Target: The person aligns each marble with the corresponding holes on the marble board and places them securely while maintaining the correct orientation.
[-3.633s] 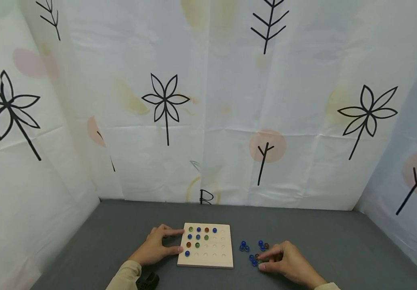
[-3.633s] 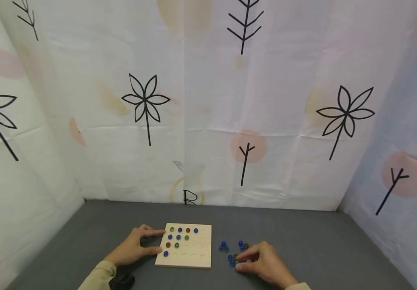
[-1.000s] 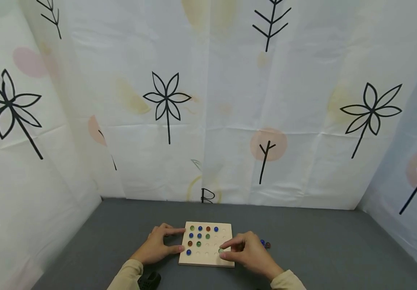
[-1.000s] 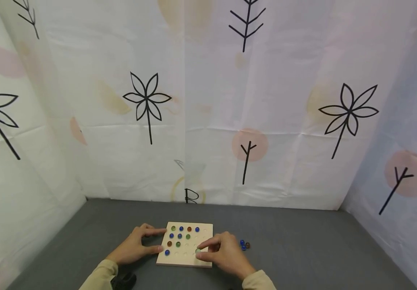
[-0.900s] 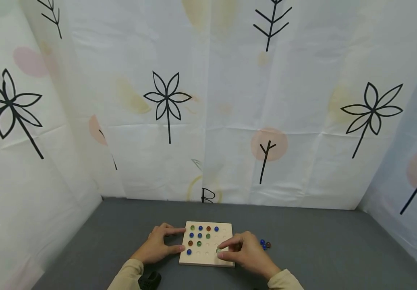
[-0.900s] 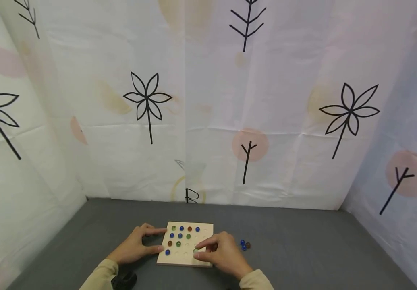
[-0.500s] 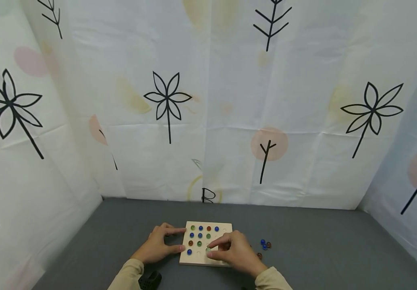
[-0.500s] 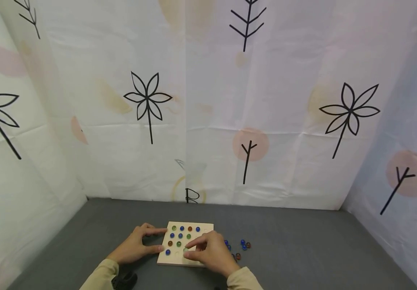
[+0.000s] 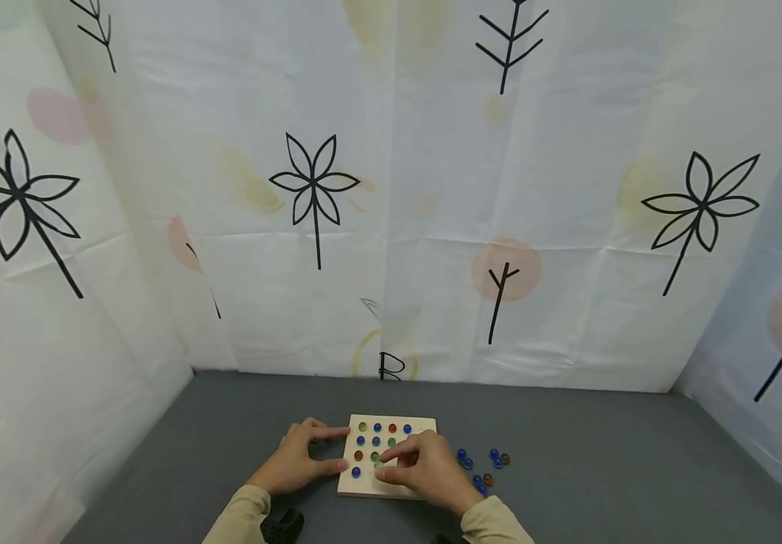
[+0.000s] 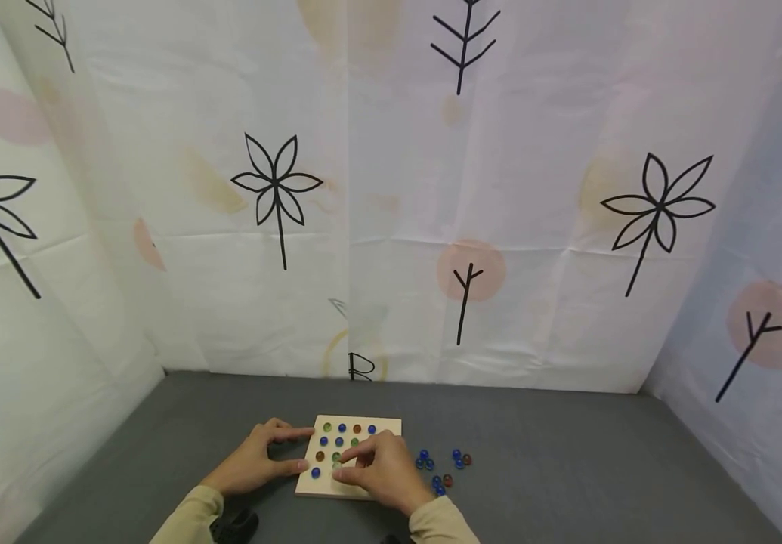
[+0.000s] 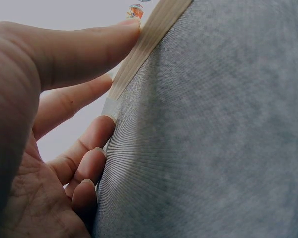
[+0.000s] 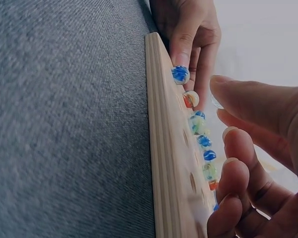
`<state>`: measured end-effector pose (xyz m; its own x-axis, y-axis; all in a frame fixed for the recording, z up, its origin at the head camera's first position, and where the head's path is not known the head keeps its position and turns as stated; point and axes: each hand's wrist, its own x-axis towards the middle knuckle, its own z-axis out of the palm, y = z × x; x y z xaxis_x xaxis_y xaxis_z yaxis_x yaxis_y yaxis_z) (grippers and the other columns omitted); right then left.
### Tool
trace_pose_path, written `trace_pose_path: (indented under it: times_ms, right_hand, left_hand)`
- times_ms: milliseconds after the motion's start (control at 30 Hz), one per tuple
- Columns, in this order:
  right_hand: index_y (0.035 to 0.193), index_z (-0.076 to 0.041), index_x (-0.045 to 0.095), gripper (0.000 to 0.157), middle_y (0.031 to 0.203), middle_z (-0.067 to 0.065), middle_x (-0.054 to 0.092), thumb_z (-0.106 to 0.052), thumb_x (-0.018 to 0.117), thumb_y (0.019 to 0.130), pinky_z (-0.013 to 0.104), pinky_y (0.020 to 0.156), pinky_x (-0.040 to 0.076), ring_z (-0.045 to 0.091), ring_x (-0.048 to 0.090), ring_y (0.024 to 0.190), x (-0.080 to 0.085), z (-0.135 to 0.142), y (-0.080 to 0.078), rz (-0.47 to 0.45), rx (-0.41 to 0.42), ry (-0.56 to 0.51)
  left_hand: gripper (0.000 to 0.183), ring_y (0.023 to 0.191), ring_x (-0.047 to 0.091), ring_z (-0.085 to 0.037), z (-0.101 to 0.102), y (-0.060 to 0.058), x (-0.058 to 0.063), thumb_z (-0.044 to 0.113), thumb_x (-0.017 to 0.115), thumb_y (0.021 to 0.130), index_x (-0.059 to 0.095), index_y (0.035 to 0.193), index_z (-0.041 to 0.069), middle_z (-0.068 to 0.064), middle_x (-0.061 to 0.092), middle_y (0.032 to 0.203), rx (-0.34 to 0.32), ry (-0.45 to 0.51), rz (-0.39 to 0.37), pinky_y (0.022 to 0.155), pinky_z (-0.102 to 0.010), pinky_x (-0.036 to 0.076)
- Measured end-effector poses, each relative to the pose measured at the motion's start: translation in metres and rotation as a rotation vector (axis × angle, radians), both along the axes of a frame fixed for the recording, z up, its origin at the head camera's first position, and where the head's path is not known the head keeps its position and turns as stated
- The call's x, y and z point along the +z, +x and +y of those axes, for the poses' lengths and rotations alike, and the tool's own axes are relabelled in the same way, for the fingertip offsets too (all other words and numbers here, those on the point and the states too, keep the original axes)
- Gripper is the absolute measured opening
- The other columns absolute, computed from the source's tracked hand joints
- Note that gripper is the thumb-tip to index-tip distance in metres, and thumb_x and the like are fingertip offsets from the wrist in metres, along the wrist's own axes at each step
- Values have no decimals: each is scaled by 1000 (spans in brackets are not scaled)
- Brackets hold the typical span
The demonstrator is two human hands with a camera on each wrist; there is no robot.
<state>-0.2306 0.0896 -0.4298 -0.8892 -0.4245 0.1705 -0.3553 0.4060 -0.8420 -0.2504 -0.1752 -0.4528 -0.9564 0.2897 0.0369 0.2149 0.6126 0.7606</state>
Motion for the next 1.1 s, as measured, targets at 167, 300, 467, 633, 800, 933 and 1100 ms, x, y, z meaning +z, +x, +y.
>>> trace_pose_path:
  times_ms: [167,300,467,633,800,933,1100]
  right_hand:
    - [93,-11,83,14,62,-6,61,-22,85,84,23,48,40,5,48,52,-3,-4,-1,9,0,-2]
    - [92,-13,84,13,63,-7,61,-23,86,83,23,49,40,5,50,53,-5,-6,-2,17,-8,8]
    - [92,-12,84,13,63,-7,62,-22,85,83,24,49,42,5,52,53,-8,-9,-2,29,-5,7]
    - [92,-11,84,13,62,-7,63,-21,85,83,24,49,42,5,52,53,-9,-10,-1,25,-3,10]
    - [91,-11,84,11,62,-7,63,-18,85,83,24,49,42,6,53,54,-9,-12,0,17,-15,27]
    - [89,-10,84,10,60,-8,62,-15,86,82,23,48,41,6,53,53,-10,-13,2,5,-28,43]
    - [89,-9,83,9,59,-8,62,-13,86,81,23,47,41,5,53,52,-9,-16,3,8,-33,50]
  left_hand:
    - [52,107,42,-26,0,0,0,41,83,85,70,133,25,-2,53,114,1,-3,-2,88,-61,37]
    - [52,109,42,-25,1,-1,-2,43,83,85,71,132,26,-1,53,113,6,-2,-4,90,-61,36]
    - [53,109,43,-25,1,-2,-2,45,83,84,71,132,27,0,53,113,8,-8,-3,90,-61,36]
    - [53,110,43,-26,0,-1,-1,44,82,85,70,133,27,-1,54,115,0,-10,1,90,-62,36]
    - [52,109,43,-26,-2,-1,-2,43,82,85,70,133,25,-1,54,114,-5,-4,0,89,-61,37]
    - [52,108,43,-26,-2,-1,-1,42,82,86,70,133,26,-1,53,114,-13,-1,-11,88,-59,37]
    - [52,107,43,-26,-2,0,0,41,82,86,70,134,25,-2,54,115,-13,-2,0,87,-60,37]
